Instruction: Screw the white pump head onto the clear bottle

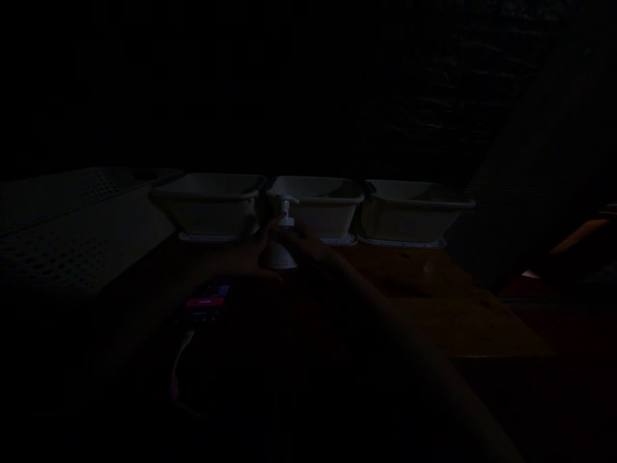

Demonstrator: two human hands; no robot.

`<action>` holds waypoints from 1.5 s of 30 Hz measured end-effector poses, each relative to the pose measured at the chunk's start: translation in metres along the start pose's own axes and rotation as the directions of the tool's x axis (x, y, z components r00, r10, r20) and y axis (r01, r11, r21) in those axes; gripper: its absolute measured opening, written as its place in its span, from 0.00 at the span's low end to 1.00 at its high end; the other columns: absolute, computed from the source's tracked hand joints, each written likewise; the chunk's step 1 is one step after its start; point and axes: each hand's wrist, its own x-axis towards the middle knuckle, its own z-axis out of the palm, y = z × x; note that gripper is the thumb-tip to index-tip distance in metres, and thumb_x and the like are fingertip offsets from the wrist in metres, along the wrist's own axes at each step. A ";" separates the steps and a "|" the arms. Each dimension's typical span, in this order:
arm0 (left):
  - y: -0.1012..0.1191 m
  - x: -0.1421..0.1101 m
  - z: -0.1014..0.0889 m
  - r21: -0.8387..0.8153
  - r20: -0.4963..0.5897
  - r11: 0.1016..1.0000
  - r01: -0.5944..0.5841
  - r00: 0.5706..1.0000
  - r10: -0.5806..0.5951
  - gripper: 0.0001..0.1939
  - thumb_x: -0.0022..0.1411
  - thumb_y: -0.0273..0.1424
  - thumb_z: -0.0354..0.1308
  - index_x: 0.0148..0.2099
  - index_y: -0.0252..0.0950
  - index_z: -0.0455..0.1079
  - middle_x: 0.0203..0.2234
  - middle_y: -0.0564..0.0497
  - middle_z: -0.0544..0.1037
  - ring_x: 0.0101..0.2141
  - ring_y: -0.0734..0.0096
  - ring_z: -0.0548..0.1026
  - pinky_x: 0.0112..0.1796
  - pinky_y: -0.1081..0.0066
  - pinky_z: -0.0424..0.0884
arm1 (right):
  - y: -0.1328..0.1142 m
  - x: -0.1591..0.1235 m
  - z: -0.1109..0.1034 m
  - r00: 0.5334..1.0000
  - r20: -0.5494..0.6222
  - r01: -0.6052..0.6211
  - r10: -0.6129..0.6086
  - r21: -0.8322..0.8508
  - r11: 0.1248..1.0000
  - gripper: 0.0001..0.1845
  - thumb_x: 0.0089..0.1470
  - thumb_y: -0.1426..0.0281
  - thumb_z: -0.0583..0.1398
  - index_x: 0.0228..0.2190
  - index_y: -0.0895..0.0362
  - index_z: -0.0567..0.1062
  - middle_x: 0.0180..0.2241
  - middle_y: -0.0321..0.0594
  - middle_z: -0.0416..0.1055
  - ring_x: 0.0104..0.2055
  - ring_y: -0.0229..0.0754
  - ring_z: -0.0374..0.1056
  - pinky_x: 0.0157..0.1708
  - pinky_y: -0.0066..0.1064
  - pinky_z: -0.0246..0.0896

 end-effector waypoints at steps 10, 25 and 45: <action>-0.004 0.001 0.002 0.015 0.000 1.000 0.004 1.000 -0.004 0.69 0.50 0.53 0.66 0.71 0.41 0.15 0.67 0.30 0.55 0.62 0.41 0.63 0.56 0.51 0.63 | -0.001 0.000 0.000 0.999 0.021 -0.031 0.030 0.028 0.999 0.22 0.52 0.59 0.66 0.45 0.58 0.73 0.43 0.46 0.76 0.44 0.45 0.72 0.49 0.40 0.70; 0.001 -0.002 0.001 0.033 -0.011 0.999 0.033 0.999 -0.033 0.68 0.50 0.53 0.66 0.71 0.41 0.16 0.68 0.29 0.52 0.63 0.38 0.61 0.54 0.50 0.65 | -0.006 -0.002 0.003 0.999 0.008 -0.039 0.039 0.006 0.999 0.21 0.51 0.60 0.66 0.44 0.58 0.73 0.43 0.46 0.75 0.45 0.46 0.72 0.50 0.44 0.69; 0.003 -0.001 0.001 0.005 -0.006 1.000 0.026 1.000 -0.026 0.67 0.51 0.51 0.66 0.72 0.40 0.18 0.69 0.32 0.48 0.65 0.40 0.57 0.56 0.51 0.64 | -0.003 -0.001 0.001 0.999 0.030 -0.022 0.021 0.023 0.999 0.21 0.50 0.59 0.66 0.43 0.57 0.72 0.43 0.44 0.75 0.46 0.46 0.72 0.51 0.42 0.68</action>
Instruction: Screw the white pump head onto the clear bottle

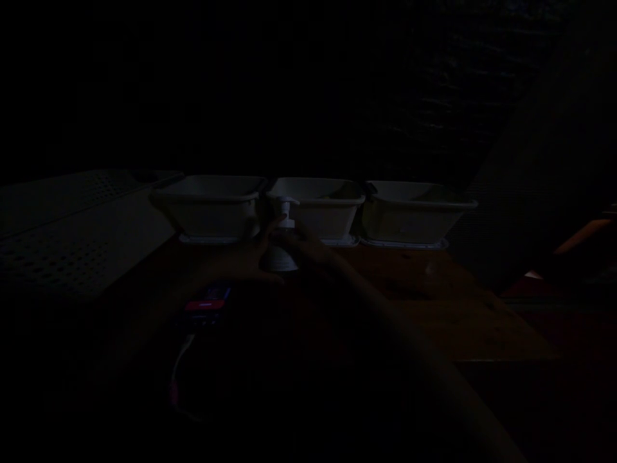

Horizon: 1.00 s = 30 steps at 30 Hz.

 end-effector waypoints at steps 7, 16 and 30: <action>-0.003 0.002 0.001 0.014 0.005 1.000 -0.014 1.000 0.014 0.68 0.50 0.52 0.66 0.71 0.41 0.17 0.70 0.32 0.46 0.64 0.40 0.58 0.55 0.52 0.65 | -0.004 -0.003 0.003 1.000 -0.020 -0.001 0.001 -0.011 1.000 0.20 0.51 0.61 0.65 0.43 0.58 0.72 0.43 0.45 0.75 0.46 0.46 0.71 0.52 0.43 0.67; -0.002 0.000 0.000 0.039 0.008 0.999 0.007 1.000 -0.008 0.67 0.50 0.54 0.65 0.72 0.40 0.18 0.67 0.31 0.55 0.63 0.38 0.61 0.54 0.50 0.65 | -0.002 -0.001 0.000 1.000 -0.021 -0.014 0.013 -0.041 0.999 0.21 0.51 0.60 0.66 0.43 0.57 0.73 0.44 0.46 0.75 0.46 0.47 0.71 0.53 0.45 0.67; -0.002 0.001 0.001 0.010 -0.016 0.999 -0.036 0.999 0.036 0.67 0.51 0.52 0.66 0.71 0.41 0.18 0.69 0.33 0.48 0.66 0.41 0.55 0.57 0.52 0.62 | -0.005 -0.002 0.002 0.999 -0.028 -0.028 0.028 -0.001 1.000 0.19 0.51 0.61 0.67 0.42 0.58 0.73 0.43 0.44 0.76 0.47 0.46 0.72 0.53 0.42 0.67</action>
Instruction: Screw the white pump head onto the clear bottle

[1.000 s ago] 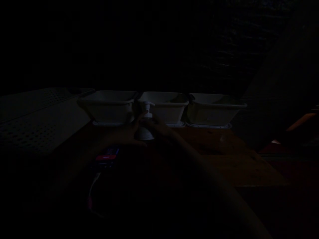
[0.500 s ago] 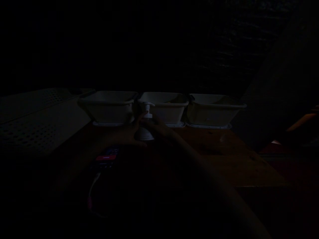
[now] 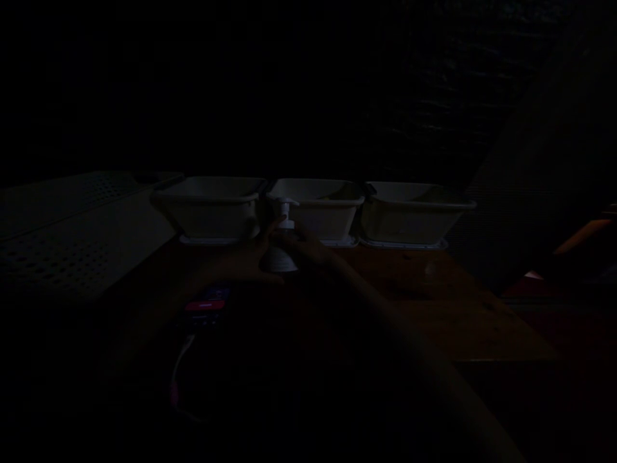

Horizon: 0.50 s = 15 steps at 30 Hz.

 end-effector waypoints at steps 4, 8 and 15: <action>0.003 -0.001 -0.002 0.007 -0.007 1.000 0.004 1.000 -0.003 0.67 0.51 0.53 0.66 0.71 0.43 0.16 0.70 0.35 0.44 0.66 0.42 0.56 0.58 0.53 0.63 | 0.001 0.000 0.001 1.000 -0.027 0.004 -0.004 0.013 1.000 0.20 0.50 0.62 0.67 0.44 0.57 0.73 0.45 0.44 0.76 0.48 0.46 0.72 0.53 0.42 0.67; 0.002 -0.001 -0.001 0.000 0.013 1.000 0.017 1.000 -0.017 0.68 0.51 0.52 0.65 0.70 0.44 0.13 0.69 0.33 0.48 0.63 0.41 0.61 0.55 0.53 0.66 | 0.001 0.000 0.001 1.000 -0.018 0.012 -0.012 0.002 1.000 0.20 0.51 0.62 0.66 0.43 0.58 0.73 0.44 0.45 0.76 0.47 0.46 0.72 0.53 0.43 0.67; 0.000 -0.001 0.000 0.001 0.012 1.000 0.025 1.000 -0.025 0.67 0.51 0.52 0.65 0.70 0.44 0.14 0.69 0.34 0.49 0.63 0.41 0.61 0.55 0.52 0.66 | 0.004 0.002 -0.002 1.000 0.000 0.016 -0.016 -0.021 1.000 0.21 0.51 0.60 0.66 0.44 0.58 0.73 0.45 0.46 0.75 0.47 0.46 0.72 0.52 0.42 0.68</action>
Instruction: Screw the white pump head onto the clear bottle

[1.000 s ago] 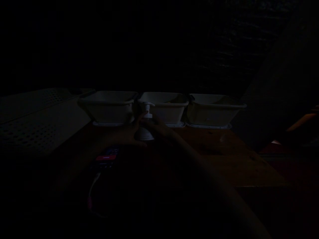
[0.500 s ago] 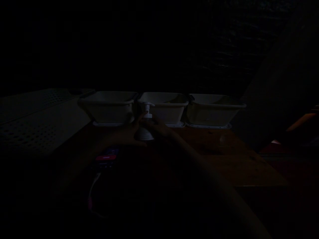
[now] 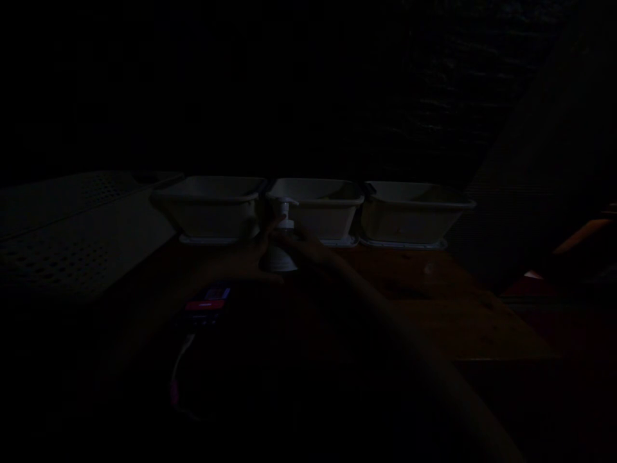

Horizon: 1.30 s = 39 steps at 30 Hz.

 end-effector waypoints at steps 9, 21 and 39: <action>-0.004 0.000 0.002 -0.015 -0.016 1.000 -0.004 1.000 0.004 0.66 0.51 0.51 0.66 0.71 0.44 0.18 0.69 0.34 0.49 0.65 0.39 0.56 0.55 0.51 0.65 | 0.002 0.000 -0.001 1.000 0.000 -0.013 0.013 0.007 1.000 0.23 0.51 0.58 0.67 0.45 0.57 0.73 0.45 0.46 0.75 0.47 0.47 0.71 0.52 0.43 0.68; 0.000 0.001 0.001 0.001 -0.005 1.000 0.005 1.000 -0.005 0.67 0.51 0.53 0.66 0.71 0.41 0.17 0.69 0.31 0.49 0.64 0.39 0.59 0.55 0.51 0.65 | -0.003 -0.002 0.003 1.000 -0.007 0.009 -0.009 0.012 1.000 0.21 0.50 0.59 0.67 0.42 0.58 0.73 0.42 0.45 0.76 0.44 0.45 0.72 0.47 0.39 0.70; -0.002 0.001 0.002 0.031 0.006 0.999 0.023 1.000 -0.023 0.67 0.51 0.52 0.65 0.71 0.38 0.17 0.66 0.30 0.57 0.64 0.38 0.58 0.54 0.52 0.67 | 0.000 0.000 0.000 1.000 0.009 0.003 -0.003 -0.027 1.000 0.20 0.52 0.60 0.65 0.43 0.58 0.73 0.43 0.46 0.75 0.45 0.46 0.72 0.50 0.44 0.69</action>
